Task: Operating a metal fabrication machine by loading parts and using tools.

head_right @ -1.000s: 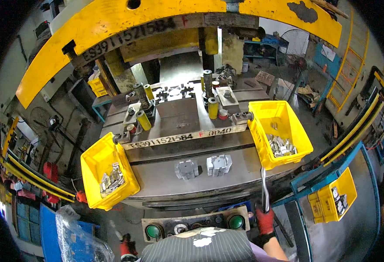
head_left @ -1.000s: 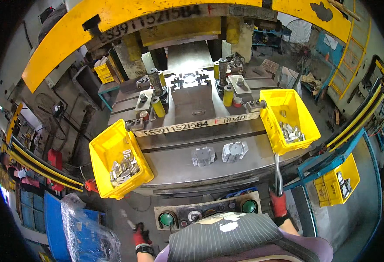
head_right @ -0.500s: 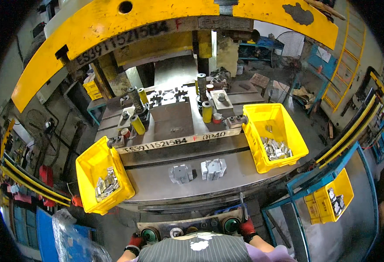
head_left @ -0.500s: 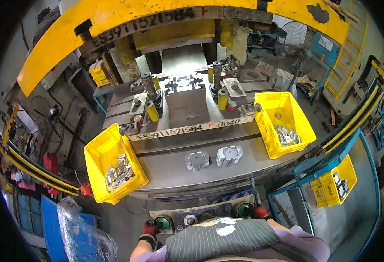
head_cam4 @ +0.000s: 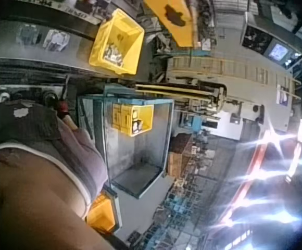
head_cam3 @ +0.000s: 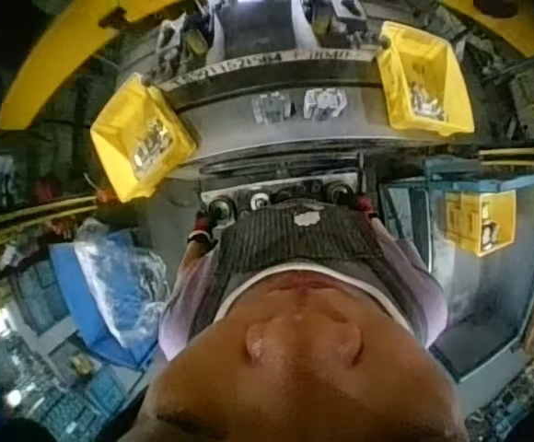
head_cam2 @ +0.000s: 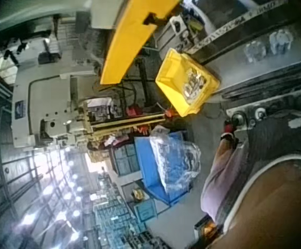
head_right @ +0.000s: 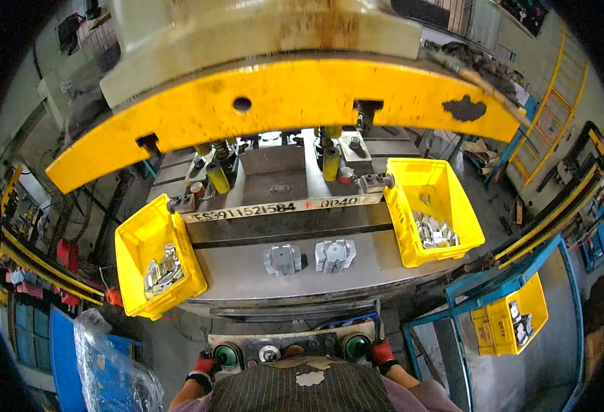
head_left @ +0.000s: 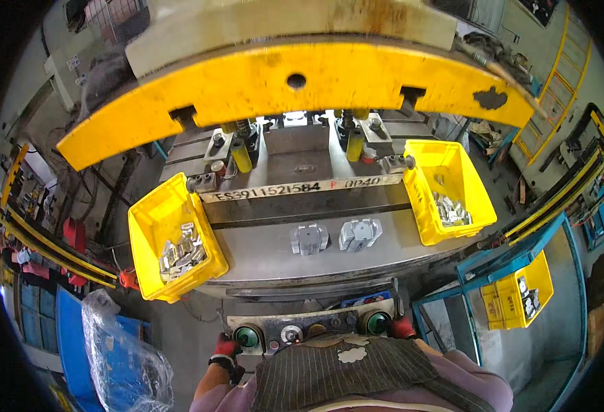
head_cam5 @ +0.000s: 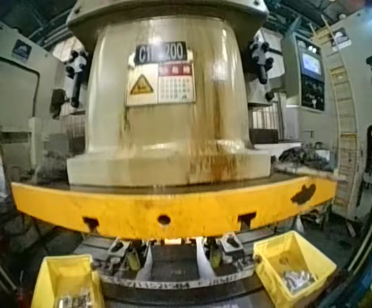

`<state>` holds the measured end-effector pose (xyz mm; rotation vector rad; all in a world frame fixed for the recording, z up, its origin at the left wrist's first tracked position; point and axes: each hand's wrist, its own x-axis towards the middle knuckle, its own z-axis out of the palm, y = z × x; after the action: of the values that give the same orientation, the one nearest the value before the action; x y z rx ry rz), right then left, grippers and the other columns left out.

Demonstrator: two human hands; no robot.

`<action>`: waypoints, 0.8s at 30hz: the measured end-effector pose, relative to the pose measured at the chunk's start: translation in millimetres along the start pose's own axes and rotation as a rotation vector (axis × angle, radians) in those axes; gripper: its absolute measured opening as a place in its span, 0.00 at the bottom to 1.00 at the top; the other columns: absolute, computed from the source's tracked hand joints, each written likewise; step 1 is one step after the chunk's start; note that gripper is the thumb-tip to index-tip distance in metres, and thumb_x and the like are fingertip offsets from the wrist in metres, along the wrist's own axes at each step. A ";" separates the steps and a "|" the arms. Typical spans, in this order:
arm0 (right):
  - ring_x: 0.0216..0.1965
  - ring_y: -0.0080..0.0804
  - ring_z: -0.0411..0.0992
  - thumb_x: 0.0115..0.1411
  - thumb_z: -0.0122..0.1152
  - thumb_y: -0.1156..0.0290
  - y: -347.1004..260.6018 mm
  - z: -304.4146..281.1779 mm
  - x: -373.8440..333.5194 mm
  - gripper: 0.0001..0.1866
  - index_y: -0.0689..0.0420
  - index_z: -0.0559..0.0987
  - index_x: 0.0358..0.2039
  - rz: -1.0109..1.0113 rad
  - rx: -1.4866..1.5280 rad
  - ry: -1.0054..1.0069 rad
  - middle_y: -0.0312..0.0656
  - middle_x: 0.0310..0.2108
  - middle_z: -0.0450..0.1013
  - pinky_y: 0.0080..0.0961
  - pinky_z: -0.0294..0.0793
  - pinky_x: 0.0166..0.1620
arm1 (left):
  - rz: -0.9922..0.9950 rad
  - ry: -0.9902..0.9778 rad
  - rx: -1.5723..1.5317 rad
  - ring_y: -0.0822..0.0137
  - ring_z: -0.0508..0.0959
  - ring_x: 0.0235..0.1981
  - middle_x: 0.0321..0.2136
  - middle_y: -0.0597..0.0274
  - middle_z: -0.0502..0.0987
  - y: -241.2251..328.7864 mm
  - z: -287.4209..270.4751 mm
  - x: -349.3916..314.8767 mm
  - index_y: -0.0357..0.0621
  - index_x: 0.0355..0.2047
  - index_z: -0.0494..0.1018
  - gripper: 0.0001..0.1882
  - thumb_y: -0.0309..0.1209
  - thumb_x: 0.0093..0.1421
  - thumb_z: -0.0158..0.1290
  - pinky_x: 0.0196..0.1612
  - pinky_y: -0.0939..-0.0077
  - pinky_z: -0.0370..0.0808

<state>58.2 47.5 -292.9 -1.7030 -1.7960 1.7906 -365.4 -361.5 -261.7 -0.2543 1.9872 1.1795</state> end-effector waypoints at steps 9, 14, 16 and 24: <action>0.30 0.33 0.71 0.51 0.55 0.59 -1.1 -12.4 -7.6 0.14 0.58 0.73 0.28 -0.244 -0.371 -0.022 0.46 0.28 0.72 0.33 0.70 0.32 | 0.278 -0.061 0.524 0.65 0.73 0.24 0.27 0.60 0.74 -18.3 -17.7 -7.7 0.40 0.34 0.69 0.17 0.33 0.44 0.59 0.22 0.71 0.70; 0.27 0.30 0.69 0.52 0.54 0.71 -110.6 -11.4 -113.5 0.17 0.59 0.68 0.44 -0.295 0.498 0.315 0.42 0.29 0.71 0.28 0.68 0.28 | 0.233 0.458 -0.875 0.68 0.70 0.23 0.29 0.66 0.73 -47.4 -51.0 -29.2 0.53 0.37 0.69 0.17 0.44 0.48 0.54 0.24 0.74 0.66; 0.27 0.31 0.70 0.52 0.55 0.71 -129.7 -16.7 -102.8 0.23 0.58 0.64 0.49 -0.454 0.189 0.330 0.44 0.30 0.71 0.28 0.69 0.30 | 0.143 0.717 -0.934 0.71 0.68 0.20 0.29 0.64 0.73 -50.7 -84.7 -23.6 0.52 0.32 0.67 0.16 0.48 0.51 0.48 0.18 0.75 0.58; 0.38 0.52 0.69 0.48 0.57 0.69 -414.9 43.2 -65.1 0.31 0.55 0.59 0.53 -1.177 -0.260 0.302 0.54 0.37 0.69 0.39 0.70 0.38 | 0.492 0.558 -0.899 0.70 0.63 0.08 0.18 0.62 0.71 71.5 -117.0 -44.0 0.47 0.35 0.66 0.18 0.49 0.58 0.43 0.12 0.78 0.60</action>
<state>-198.1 101.0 38.3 -0.5562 -2.1772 0.7737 -435.8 -426.6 -154.2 -0.6158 1.8693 2.5146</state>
